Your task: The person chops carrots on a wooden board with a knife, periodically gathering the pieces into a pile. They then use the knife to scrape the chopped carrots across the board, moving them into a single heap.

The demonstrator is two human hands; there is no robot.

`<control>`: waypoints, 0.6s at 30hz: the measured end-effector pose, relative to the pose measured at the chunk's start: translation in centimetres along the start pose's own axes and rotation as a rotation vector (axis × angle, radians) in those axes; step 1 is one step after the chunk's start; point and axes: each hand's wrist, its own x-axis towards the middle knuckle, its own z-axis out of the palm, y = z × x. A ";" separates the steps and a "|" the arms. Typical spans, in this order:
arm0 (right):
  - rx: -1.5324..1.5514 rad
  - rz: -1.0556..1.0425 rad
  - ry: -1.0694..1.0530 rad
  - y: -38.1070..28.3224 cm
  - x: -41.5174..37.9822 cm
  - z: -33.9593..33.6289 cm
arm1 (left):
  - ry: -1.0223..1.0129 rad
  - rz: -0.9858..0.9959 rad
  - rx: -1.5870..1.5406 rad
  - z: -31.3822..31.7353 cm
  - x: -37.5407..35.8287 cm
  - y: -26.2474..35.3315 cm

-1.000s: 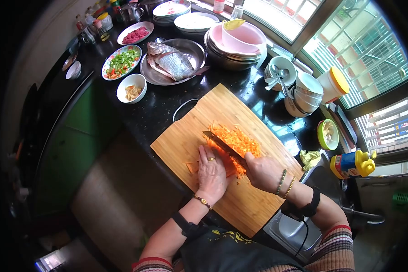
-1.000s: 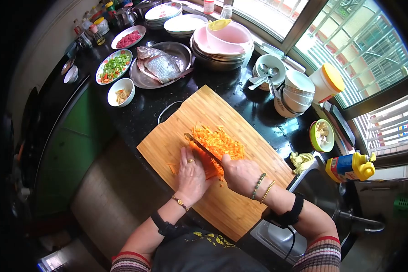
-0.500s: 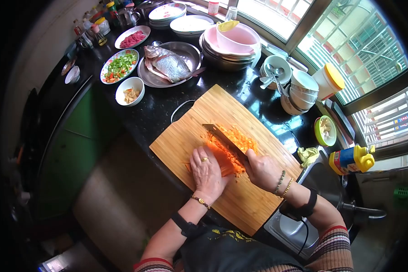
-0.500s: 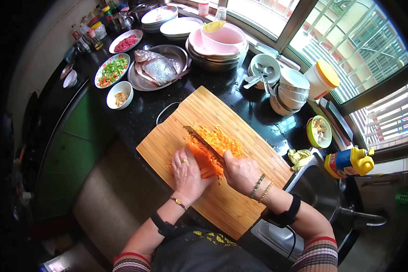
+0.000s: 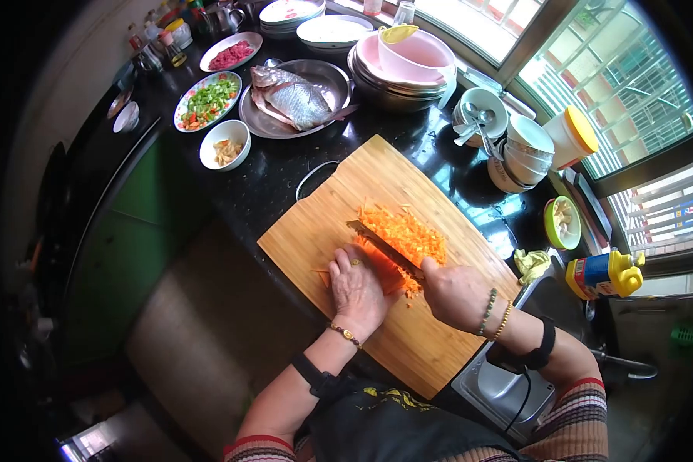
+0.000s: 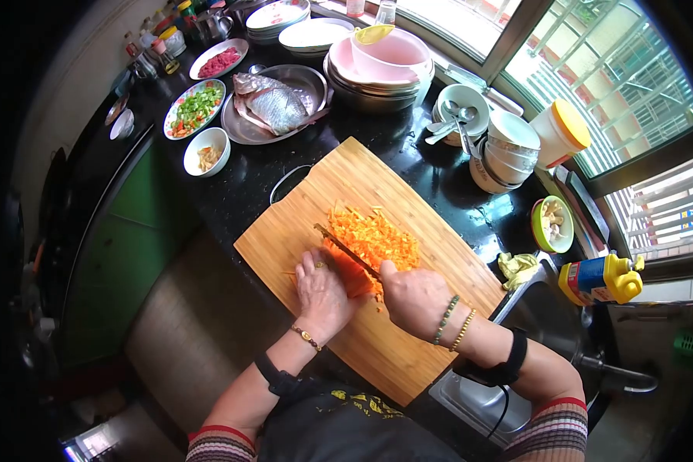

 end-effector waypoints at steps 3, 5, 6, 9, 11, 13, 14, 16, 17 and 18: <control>-0.009 0.043 0.001 -0.1 -0.3 -0.7 | -0.051 -0.006 0.038 0.0 0.1 -0.1; -0.021 0.041 -0.008 0.4 -0.1 -0.3 | -0.061 0.009 0.061 0.0 0.2 0.1; -0.032 0.030 -0.017 0.5 0.1 -0.2 | -0.083 0.007 0.069 -0.1 0.3 0.1; -0.021 0.014 -0.033 0.5 0.4 0.0 | -0.066 -0.003 0.086 -0.1 0.2 0.0; -0.007 -0.005 -0.027 0.9 0.8 0.3 | -0.027 0.002 0.091 0.1 0.2 0.1; 0.005 -0.015 -0.022 0.9 1.1 0.7 | -0.026 -0.014 0.096 0.1 0.2 0.2; 0.001 0.002 -0.033 0.4 1.5 0.9 | -0.025 -0.011 0.095 -0.1 0.2 0.4; -0.004 0.011 -0.044 0.1 2.1 1.8 | -0.132 -0.022 0.138 -0.7 0.3 0.4; -0.005 0.019 -0.002 0.2 2.2 2.8 | -0.130 -0.024 0.141 -0.7 0.2 0.2; -0.004 0.033 0.039 0.3 2.1 3.7 | -0.099 -0.017 0.116 -0.6 0.0 0.2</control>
